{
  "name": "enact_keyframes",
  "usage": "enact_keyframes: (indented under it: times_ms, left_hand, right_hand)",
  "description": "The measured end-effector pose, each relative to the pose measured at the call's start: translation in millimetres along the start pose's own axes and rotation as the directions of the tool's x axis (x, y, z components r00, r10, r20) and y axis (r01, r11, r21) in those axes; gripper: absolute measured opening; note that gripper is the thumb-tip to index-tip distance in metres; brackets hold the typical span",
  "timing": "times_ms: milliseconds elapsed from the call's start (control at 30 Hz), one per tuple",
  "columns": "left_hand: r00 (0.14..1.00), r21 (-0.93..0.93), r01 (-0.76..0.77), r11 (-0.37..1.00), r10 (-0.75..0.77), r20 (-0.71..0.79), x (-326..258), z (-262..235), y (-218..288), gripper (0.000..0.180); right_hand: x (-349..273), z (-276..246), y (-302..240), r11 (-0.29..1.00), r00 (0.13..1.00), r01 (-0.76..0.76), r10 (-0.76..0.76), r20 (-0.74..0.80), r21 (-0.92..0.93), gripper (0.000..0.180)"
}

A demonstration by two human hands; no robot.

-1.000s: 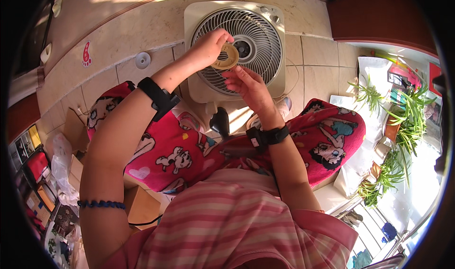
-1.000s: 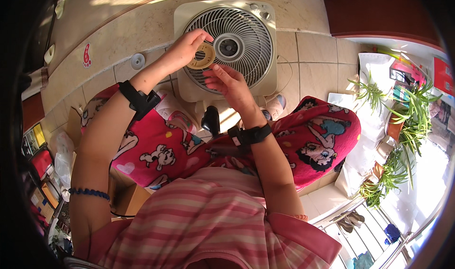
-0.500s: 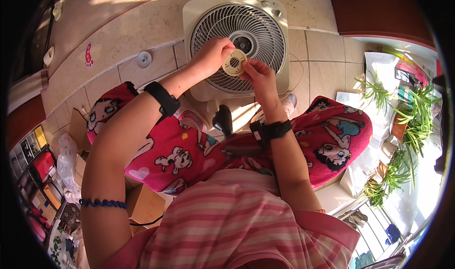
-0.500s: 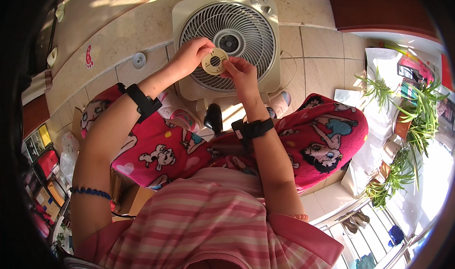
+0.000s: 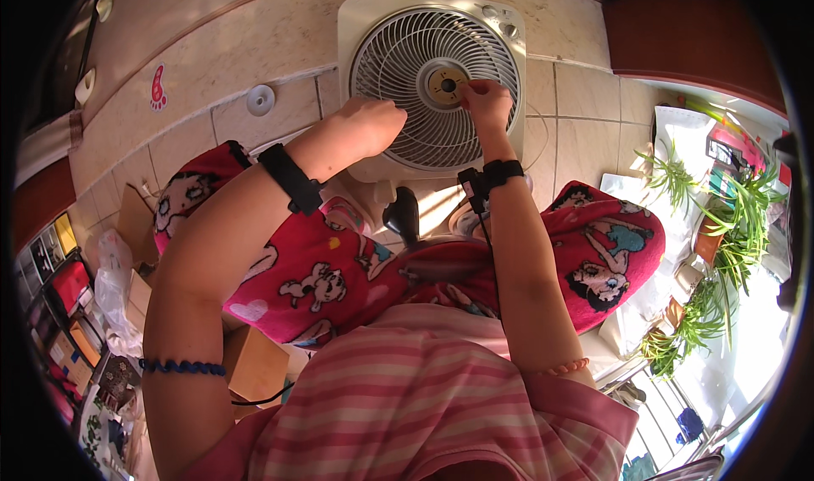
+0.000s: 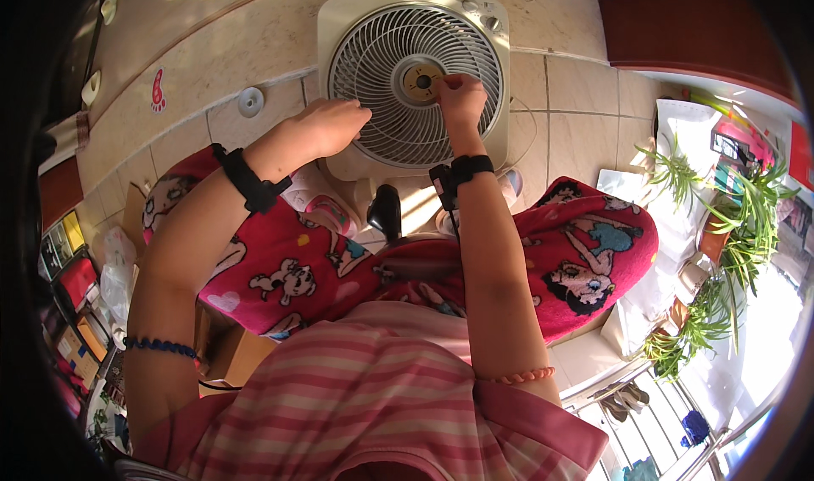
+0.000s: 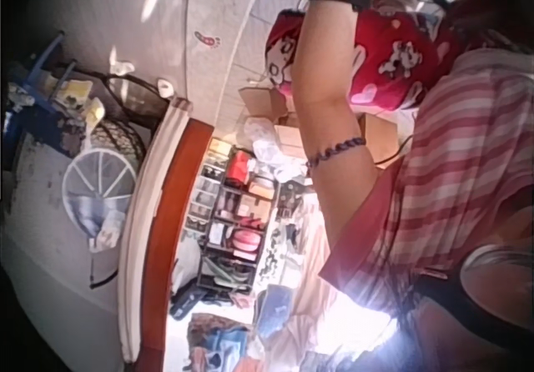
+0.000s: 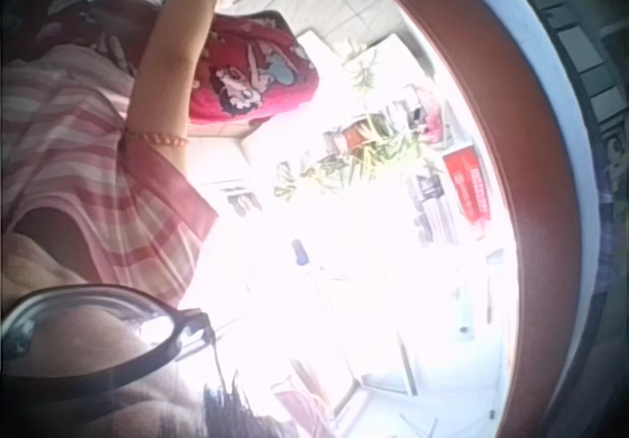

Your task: The person assembles a small white table fan by hand. They attach the front grille, insert the central hub cap, and secure the rear grille, completing the fan assembly.

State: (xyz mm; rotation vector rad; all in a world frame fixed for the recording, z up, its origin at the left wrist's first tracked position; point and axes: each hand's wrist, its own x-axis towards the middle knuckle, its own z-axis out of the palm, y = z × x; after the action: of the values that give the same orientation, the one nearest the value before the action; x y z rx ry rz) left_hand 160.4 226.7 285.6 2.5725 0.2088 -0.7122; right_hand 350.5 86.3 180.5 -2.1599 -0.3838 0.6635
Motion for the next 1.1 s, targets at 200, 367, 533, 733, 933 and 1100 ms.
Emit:
enact_keyframes:
  times_ms: [200,367,533,733,933,1100]
  left_hand:
    - [0.999,0.044,0.044,0.998,-0.044,0.006,6,1,-4,0.013]
    - [0.999,0.06,0.035,0.998,-0.036,0.01,7,3,-5,0.013]
    - [0.999,0.029,0.042,0.999,-0.043,0.013,7,3,-7,0.011]
    - [0.999,0.026,0.038,0.999,-0.038,-0.004,6,1,-7,0.009]
    - [0.999,0.028,0.024,0.999,-0.023,-0.032,6,1,-8,0.008]
    - [0.999,0.018,0.033,0.999,-0.033,-0.021,7,2,-9,0.009]
  right_hand:
    - [7,3,14,0.996,1.0,0.026,-0.028,-0.01,-0.089,0.021]
    - [9,7,15,0.971,0.997,0.044,-0.056,-0.047,-0.233,0.026]
    - [2,6,7,0.96,0.997,-0.001,-0.02,-0.071,-0.281,0.026]
    - [-4,8,3,0.971,0.992,0.051,-0.076,-0.097,-0.235,0.028]
    - [2,10,3,0.926,0.989,0.069,-0.112,-0.094,-0.372,0.028]
    - [1,10,7,0.958,0.988,0.08,-0.113,-0.105,-0.277,0.028]
